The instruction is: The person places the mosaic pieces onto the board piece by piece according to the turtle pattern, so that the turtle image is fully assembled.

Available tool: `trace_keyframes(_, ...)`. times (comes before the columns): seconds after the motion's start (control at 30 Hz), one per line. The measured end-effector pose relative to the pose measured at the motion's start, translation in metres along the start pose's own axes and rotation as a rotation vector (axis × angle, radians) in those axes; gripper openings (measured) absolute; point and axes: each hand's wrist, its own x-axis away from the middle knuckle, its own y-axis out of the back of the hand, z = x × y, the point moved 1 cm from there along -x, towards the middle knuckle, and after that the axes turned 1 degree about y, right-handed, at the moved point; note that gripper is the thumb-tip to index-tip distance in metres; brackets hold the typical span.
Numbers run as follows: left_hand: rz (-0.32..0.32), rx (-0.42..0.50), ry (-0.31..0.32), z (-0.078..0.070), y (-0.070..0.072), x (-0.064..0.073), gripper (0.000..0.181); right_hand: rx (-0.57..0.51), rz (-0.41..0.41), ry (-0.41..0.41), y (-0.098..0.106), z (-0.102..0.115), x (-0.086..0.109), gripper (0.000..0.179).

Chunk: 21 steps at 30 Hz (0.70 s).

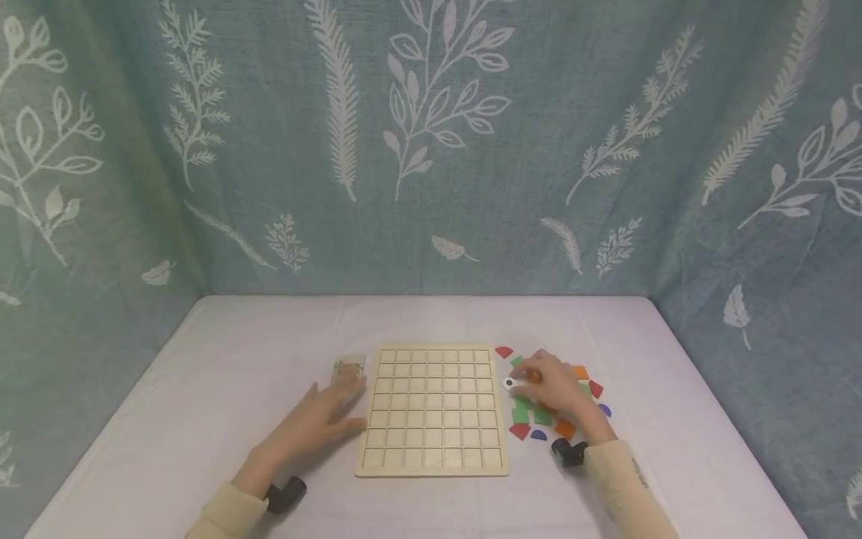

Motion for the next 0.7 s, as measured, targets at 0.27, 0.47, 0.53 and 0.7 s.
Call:
trace_keyframes(0.27,0.062,-0.005,0.034,0.003,-0.006,0.001,0.072,0.040,-0.043,0.010,-0.005,0.005,-0.003,0.025)
trace_keyframes(0.47,0.097,0.023,0.020,0.001,-0.006,0.003,0.072,0.047,-0.056,0.015,-0.005,0.008,-0.003,0.023)
trace_keyframes(0.53,0.104,0.030,0.015,0.000,-0.006,0.003,0.072,0.042,-0.059,0.019,-0.005,0.009,-0.003,0.024)
trace_keyframes(0.7,0.118,0.029,0.021,-0.002,-0.004,0.004,0.072,0.023,-0.064,0.052,-0.004,0.015,-0.005,0.023)
